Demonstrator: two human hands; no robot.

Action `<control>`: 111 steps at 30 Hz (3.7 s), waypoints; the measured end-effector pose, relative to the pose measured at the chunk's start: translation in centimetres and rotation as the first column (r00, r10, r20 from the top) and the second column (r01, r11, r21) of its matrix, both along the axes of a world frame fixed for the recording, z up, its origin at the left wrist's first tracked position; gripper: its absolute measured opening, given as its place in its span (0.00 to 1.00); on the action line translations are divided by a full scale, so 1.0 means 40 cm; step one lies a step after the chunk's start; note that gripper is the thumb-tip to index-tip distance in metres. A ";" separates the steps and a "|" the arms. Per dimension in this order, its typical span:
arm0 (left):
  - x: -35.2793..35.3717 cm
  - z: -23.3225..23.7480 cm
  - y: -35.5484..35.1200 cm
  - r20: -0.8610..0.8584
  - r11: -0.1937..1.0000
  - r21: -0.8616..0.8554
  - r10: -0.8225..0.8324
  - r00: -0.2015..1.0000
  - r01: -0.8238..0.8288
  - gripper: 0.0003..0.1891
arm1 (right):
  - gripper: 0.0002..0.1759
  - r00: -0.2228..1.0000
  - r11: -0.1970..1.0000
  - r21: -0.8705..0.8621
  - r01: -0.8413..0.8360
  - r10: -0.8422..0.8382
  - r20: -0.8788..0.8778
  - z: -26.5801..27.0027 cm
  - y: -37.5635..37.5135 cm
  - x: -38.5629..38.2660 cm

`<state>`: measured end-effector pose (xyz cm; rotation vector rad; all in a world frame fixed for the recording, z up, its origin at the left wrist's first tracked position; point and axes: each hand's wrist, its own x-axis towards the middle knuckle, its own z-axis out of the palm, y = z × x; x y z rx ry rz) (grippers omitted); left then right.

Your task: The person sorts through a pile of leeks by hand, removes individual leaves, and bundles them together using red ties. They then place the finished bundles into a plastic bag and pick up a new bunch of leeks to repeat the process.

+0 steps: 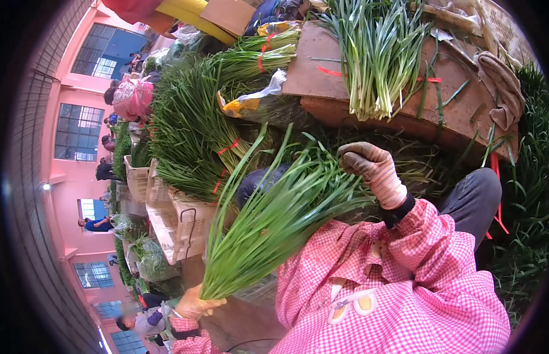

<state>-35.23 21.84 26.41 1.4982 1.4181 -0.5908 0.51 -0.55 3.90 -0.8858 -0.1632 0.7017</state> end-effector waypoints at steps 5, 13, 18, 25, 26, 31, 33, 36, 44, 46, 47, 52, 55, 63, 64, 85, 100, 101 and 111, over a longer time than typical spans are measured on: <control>-0.071 -0.032 0.067 -0.044 0.951 0.225 -0.209 0.977 0.214 0.30 | 0.08 0.987 0.973 -0.172 0.155 -0.159 -0.008 -0.072 -0.032 0.041; -0.069 -0.046 0.062 -0.119 0.941 0.236 -0.219 0.968 0.242 0.27 | 0.09 0.997 0.990 -0.125 0.071 -0.075 -0.030 -0.058 -0.033 0.026; -0.074 -0.038 0.068 -0.068 0.969 0.160 -0.177 0.982 0.186 0.28 | 0.08 0.917 0.977 -0.201 -0.074 0.145 0.370 0.109 -0.007 -0.035; -0.077 -0.019 0.056 0.029 0.972 0.193 -0.140 0.990 0.132 0.28 | 0.09 0.024 0.869 -0.490 -0.069 0.493 0.870 0.175 0.162 -0.218; -0.080 -0.016 0.055 0.024 0.969 0.204 -0.149 0.989 0.141 0.28 | 0.09 0.029 0.863 -0.502 -0.061 0.504 0.863 0.173 0.167 -0.227; -0.081 -0.010 0.042 0.034 0.969 0.207 -0.147 0.989 0.136 0.29 | 0.10 -0.200 0.923 -0.323 0.210 0.364 0.910 0.193 0.187 -0.277; -0.085 -0.008 0.040 0.023 0.964 0.220 -0.155 0.988 0.146 0.29 | 0.11 -0.206 0.984 -0.063 0.167 0.098 0.974 0.172 0.227 -0.292; -0.078 0.000 0.034 0.009 0.956 0.247 -0.169 0.986 0.162 0.28 | 0.03 -0.222 0.977 -0.058 0.203 0.103 0.970 0.142 0.284 -0.356; -0.042 0.075 0.024 0.089 0.980 0.190 -0.068 0.994 0.050 0.24 | 0.04 -0.279 0.908 -0.211 0.362 0.322 0.905 0.079 0.157 -0.159; -0.044 0.071 0.042 0.095 0.975 0.220 -0.066 0.993 0.043 0.23 | 0.04 -0.232 0.719 -0.488 0.495 0.651 0.723 0.034 0.078 -0.026; -0.042 0.070 0.048 0.103 0.973 0.228 -0.067 0.992 0.041 0.23 | 0.05 -0.173 0.561 -0.565 0.605 0.785 0.595 -0.031 0.033 0.035; -0.035 0.067 0.079 0.089 0.968 0.239 -0.096 0.991 0.072 0.22 | 0.07 0.175 0.105 -0.850 0.516 0.959 0.224 -0.024 -0.087 0.124; -0.018 0.070 0.088 0.113 0.975 0.219 -0.061 0.992 0.035 0.22 | 0.06 0.080 0.713 -0.586 0.384 0.607 0.791 0.061 -0.035 0.041; -0.014 0.130 0.073 0.122 0.984 0.127 -0.137 0.983 0.122 0.26 | 0.17 -0.136 0.926 -0.308 0.218 0.342 0.930 0.189 0.246 -0.278; -0.029 0.141 0.075 0.129 0.987 0.129 -0.111 0.985 0.095 0.26 | 0.15 -0.097 0.865 -0.499 0.055 0.502 0.859 0.204 0.233 -0.219; 0.012 0.123 0.139 0.253 0.991 0.123 0.011 0.967 -0.044 0.26 | 0.07 0.422 0.212 -0.845 0.491 0.791 0.444 -0.106 -0.113 0.166; 0.025 0.125 0.177 0.283 0.998 0.057 -0.048 0.958 0.033 0.27 | 0.16 0.683 0.733 -0.050 -0.678 0.654 0.326 0.094 0.194 -0.282; 0.028 0.127 0.176 0.274 0.998 0.057 -0.054 0.960 0.040 0.27 | 0.16 0.663 0.671 0.123 -0.731 0.742 -0.103 0.105 0.226 -0.318; 0.049 0.108 0.166 0.260 0.996 0.071 -0.075 0.963 0.059 0.25 | 0.07 0.699 0.693 0.104 -0.713 0.715 0.027 0.157 0.210 -0.302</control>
